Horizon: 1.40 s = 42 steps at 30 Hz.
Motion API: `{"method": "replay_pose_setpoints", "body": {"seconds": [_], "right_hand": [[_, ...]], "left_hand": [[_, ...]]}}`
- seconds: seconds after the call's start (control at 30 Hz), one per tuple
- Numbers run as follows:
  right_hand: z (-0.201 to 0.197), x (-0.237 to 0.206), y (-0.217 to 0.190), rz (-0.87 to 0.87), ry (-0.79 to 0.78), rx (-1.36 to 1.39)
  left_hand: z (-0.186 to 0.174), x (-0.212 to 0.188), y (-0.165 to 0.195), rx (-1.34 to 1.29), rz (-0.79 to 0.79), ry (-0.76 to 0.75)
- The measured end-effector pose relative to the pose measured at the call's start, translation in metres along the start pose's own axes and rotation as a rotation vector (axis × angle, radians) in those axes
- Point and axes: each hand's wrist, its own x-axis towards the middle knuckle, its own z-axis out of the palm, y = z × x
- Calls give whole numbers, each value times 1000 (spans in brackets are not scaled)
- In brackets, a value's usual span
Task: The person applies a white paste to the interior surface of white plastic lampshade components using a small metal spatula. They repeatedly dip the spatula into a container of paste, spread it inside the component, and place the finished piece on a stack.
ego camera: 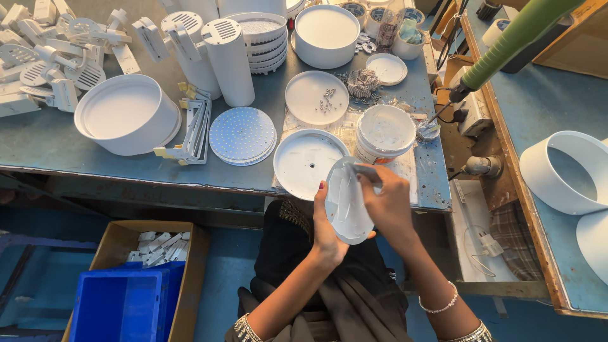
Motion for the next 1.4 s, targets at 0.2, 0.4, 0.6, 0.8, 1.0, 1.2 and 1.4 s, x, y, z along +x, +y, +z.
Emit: {"method": "replay_pose_setpoints", "body": {"seconds": [0.2, 0.4, 0.6, 0.8, 1.0, 1.2, 1.4], "right_hand": [[6, -27, -16, -242, -73, -39], [-2, -52, -11, -473, -153, -64], [-28, -40, 5, -408, -235, -9], [-17, -30, 7, -434, -251, -3], [-31, -53, 6, -450, -378, -46], [-42, -47, 10, -419, -423, 32], [-27, -47, 13, -481, -492, 10]], "left_hand": [[-15, 16, -3, -82, 114, -42], [-15, 14, 8, -71, 18, -50], [-3, 10, 18, -87, -75, -46], [-9, 15, 15, -117, -64, -57], [-13, 17, 22, -177, -46, -152], [-14, 14, 27, -196, -82, -181], [-26, 18, 31, -208, -105, -163]]}}
